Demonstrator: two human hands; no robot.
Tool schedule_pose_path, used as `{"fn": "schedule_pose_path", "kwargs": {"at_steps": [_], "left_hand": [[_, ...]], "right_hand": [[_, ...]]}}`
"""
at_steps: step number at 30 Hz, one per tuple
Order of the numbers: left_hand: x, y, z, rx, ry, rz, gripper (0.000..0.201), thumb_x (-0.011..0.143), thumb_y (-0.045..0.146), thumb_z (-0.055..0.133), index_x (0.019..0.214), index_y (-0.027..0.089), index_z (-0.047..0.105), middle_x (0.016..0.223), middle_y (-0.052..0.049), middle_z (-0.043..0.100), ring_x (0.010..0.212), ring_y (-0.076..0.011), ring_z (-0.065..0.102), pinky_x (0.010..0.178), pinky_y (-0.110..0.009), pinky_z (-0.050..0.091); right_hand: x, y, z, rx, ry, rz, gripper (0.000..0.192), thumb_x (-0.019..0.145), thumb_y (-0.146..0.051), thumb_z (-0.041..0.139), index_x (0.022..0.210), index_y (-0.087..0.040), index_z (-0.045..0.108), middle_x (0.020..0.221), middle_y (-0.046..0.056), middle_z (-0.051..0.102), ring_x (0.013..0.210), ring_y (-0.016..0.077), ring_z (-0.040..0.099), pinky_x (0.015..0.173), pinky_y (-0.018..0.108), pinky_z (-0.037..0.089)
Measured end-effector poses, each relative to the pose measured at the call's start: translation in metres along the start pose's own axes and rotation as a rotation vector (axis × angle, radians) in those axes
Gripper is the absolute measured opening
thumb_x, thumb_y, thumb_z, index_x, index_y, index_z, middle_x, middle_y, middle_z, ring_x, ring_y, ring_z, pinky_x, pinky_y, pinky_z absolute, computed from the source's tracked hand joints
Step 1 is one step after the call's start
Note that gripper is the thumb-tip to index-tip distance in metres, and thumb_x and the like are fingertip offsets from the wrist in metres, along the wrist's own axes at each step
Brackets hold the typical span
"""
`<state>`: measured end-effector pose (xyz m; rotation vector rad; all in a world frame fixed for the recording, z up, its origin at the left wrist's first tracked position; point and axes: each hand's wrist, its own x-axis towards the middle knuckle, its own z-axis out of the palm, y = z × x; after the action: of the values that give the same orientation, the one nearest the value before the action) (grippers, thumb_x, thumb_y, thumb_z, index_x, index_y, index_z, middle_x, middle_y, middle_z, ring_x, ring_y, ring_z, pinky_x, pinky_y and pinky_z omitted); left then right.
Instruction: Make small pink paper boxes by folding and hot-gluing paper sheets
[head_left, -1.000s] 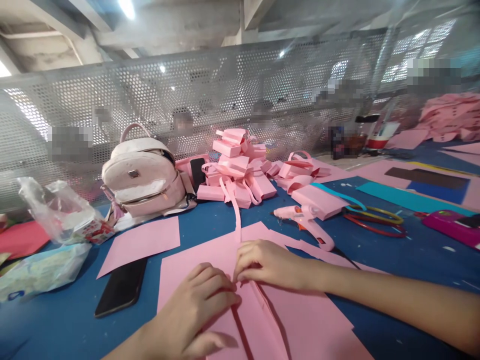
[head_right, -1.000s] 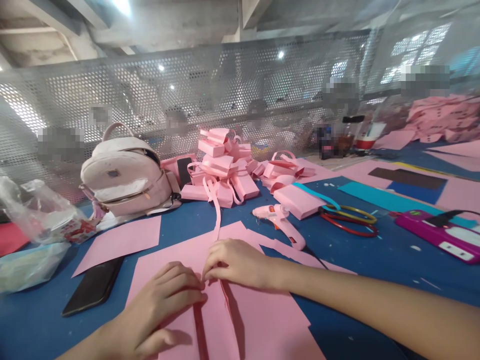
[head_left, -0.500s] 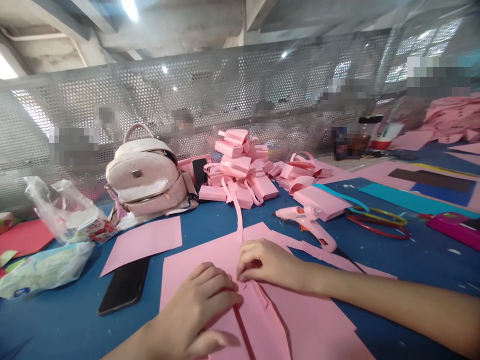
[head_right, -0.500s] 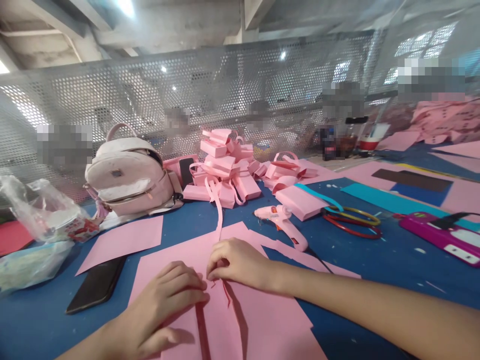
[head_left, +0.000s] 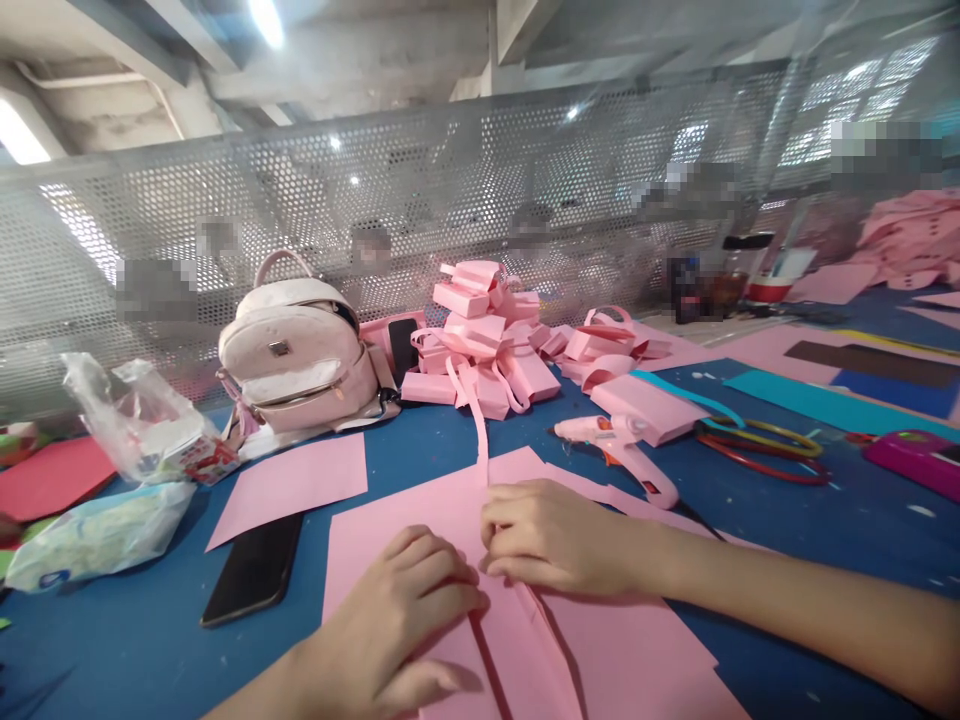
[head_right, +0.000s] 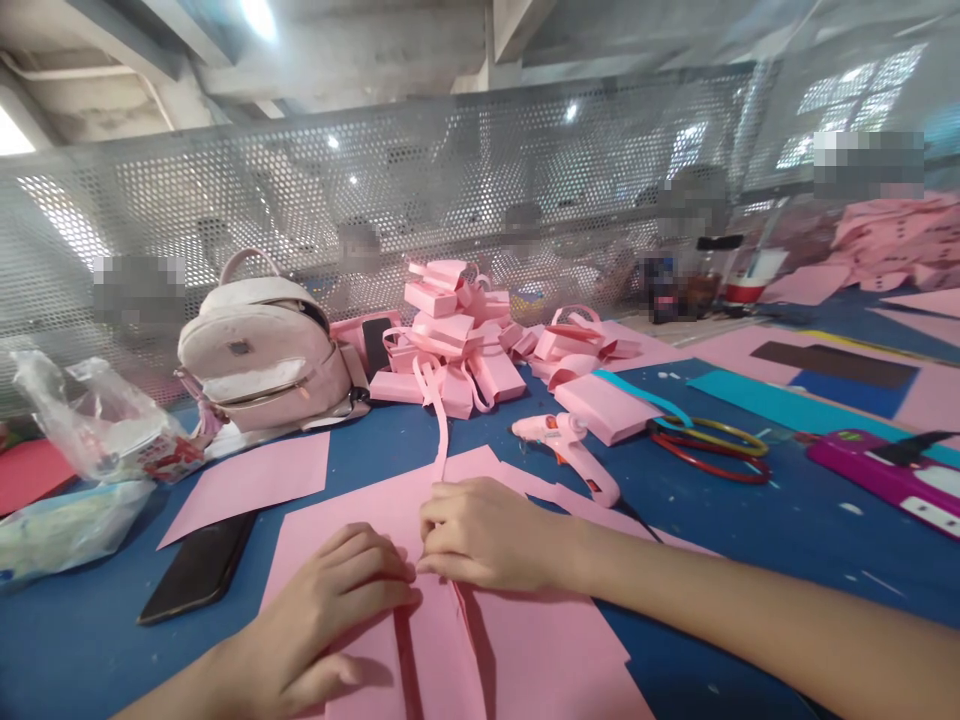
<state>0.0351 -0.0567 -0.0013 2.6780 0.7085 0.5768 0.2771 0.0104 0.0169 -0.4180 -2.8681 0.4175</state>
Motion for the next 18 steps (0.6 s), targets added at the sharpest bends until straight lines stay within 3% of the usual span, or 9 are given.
{"fn": "schedule_pose_path", "kwargs": {"at_steps": [7, 10, 18], "left_hand": [[-0.001, 0.000, 0.001, -0.003, 0.006, 0.001, 0.071, 0.100, 0.068, 0.017, 0.123, 0.018, 0.062, 0.114, -0.013, 0.067, 0.099, -0.0267, 0.057, 0.090, -0.042, 0.043], [-0.002, -0.002, 0.003, 0.007, 0.008, -0.006, 0.071, 0.099, 0.068, 0.018, 0.124, 0.018, 0.062, 0.111, -0.012, 0.066, 0.096, -0.0261, 0.056, 0.087, -0.041, 0.044], [-0.009, -0.006, 0.007, 0.013, 0.021, 0.002, 0.078, 0.096, 0.073, 0.016, 0.129, 0.018, 0.059, 0.113, -0.014, 0.061, 0.099, -0.0265, 0.057, 0.089, -0.039, 0.048]], "right_hand": [[0.006, 0.006, 0.008, 0.367, 0.062, 0.244, 0.016, 0.089, -0.010, 0.067, 0.087, -0.019, 0.080, 0.085, 0.001, 0.074, 0.086, 0.0155, 0.065, 0.077, 0.023, 0.044], [0.009, 0.010, 0.011, 0.499, 0.077, 0.283, 0.016, 0.083, -0.008, 0.069, 0.087, -0.019, 0.081, 0.083, 0.000, 0.074, 0.082, 0.0156, 0.066, 0.074, 0.022, 0.045], [0.011, 0.011, 0.017, 0.538, 0.126, 0.320, 0.011, 0.081, -0.014, 0.071, 0.082, -0.019, 0.081, 0.078, 0.000, 0.072, 0.077, 0.0159, 0.064, 0.069, 0.023, 0.043]]}}
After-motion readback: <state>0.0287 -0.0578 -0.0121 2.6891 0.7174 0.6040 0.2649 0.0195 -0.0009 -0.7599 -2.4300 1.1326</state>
